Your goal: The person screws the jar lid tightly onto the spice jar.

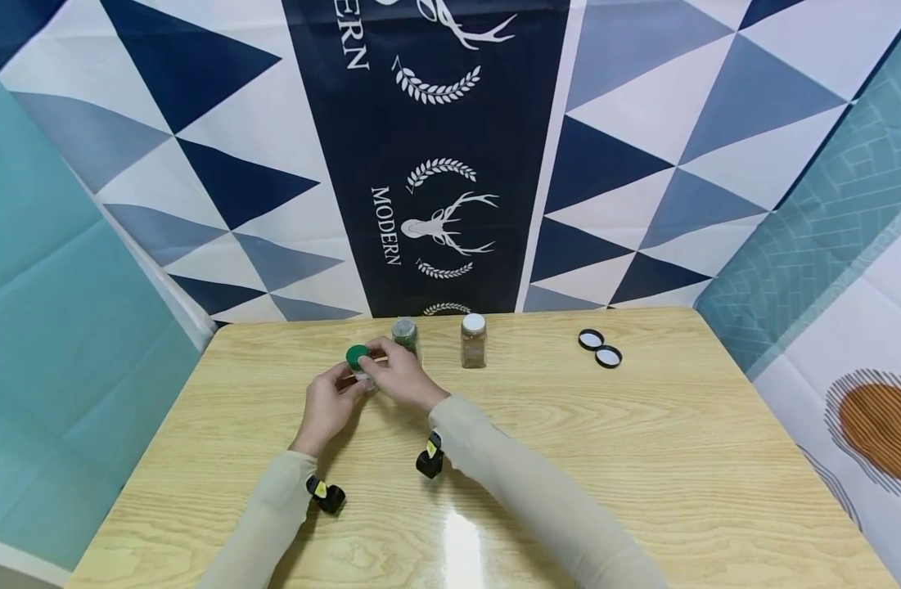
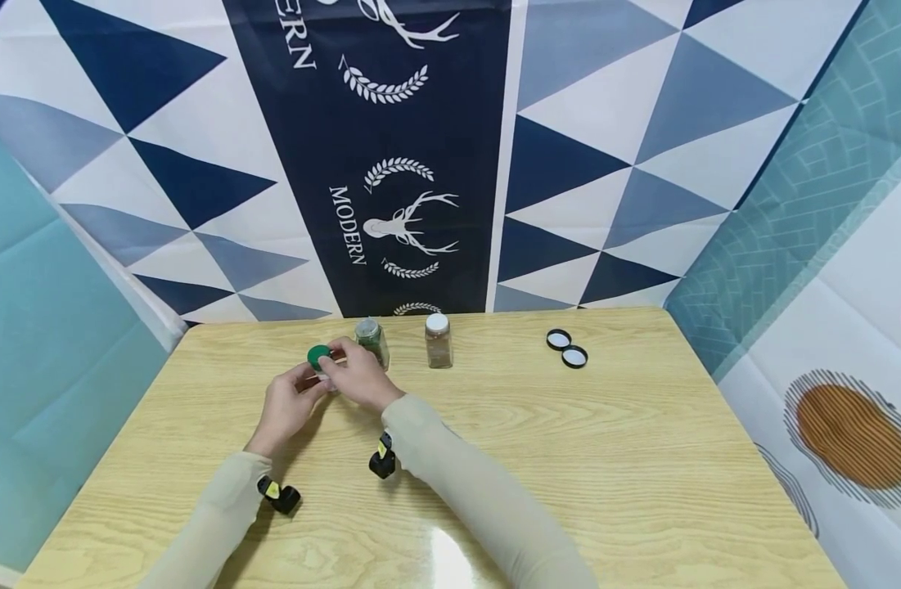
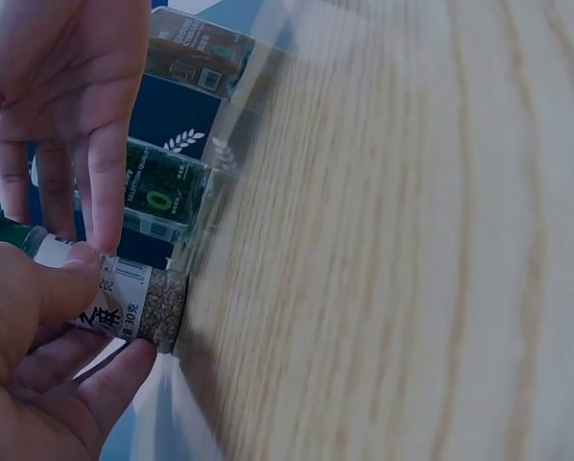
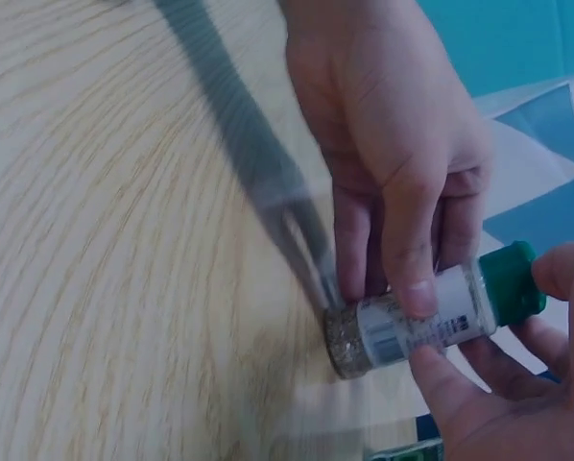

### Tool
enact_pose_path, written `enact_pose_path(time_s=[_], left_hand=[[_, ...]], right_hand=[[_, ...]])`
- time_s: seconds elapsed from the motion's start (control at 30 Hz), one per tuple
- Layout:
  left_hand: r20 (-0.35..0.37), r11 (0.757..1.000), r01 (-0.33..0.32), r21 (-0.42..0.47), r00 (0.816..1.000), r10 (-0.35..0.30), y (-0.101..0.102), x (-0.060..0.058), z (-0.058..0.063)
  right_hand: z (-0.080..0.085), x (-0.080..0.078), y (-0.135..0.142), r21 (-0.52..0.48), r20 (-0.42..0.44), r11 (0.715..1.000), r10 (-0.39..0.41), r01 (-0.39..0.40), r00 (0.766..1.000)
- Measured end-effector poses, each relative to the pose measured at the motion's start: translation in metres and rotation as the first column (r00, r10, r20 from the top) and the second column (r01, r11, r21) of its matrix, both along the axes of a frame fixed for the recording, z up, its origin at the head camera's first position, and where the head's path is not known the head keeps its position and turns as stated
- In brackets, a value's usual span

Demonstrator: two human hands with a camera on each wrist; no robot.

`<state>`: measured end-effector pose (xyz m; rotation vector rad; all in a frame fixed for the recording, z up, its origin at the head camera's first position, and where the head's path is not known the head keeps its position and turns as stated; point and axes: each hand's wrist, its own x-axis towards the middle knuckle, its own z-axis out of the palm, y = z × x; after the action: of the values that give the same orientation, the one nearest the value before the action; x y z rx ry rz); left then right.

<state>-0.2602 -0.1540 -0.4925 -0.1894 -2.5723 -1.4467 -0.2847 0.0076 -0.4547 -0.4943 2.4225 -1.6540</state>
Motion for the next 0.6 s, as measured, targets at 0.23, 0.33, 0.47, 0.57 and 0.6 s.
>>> enact_pose_path(time_s=[0.23,0.33,0.47,0.57,0.6], left_hand=[[0.007,1.000,-0.019,0.004,1.000,0.019,-0.0001,-0.0025,-0.0007],[0.013,1.000,-0.020,0.004,1.000,0.020,-0.0012,-0.0034,-0.0008],[0.018,1.000,-0.020,0.005,1.000,0.020,-0.0025,-0.0055,-0.0007],[0.019,1.000,-0.023,-0.005,1.000,0.023,-0.0036,-0.0080,-0.0003],[0.019,1.000,-0.023,-0.008,1.000,0.023,-0.0040,-0.0088,-0.0001]], right_hand=[[0.0023,0.0001,-0.0028,0.019,-0.011,1.000,0.011,-0.011,1.000],[0.0020,-0.0007,-0.0050,0.040,-0.014,0.999,0.004,-0.004,1.000],[0.0024,-0.0025,-0.0075,0.053,-0.010,0.999,-0.004,0.004,1.000],[0.0032,-0.0040,-0.0091,0.057,-0.007,0.998,-0.008,0.008,1.000],[0.0035,-0.0044,-0.0096,0.058,-0.009,0.998,-0.009,0.010,1.000]])
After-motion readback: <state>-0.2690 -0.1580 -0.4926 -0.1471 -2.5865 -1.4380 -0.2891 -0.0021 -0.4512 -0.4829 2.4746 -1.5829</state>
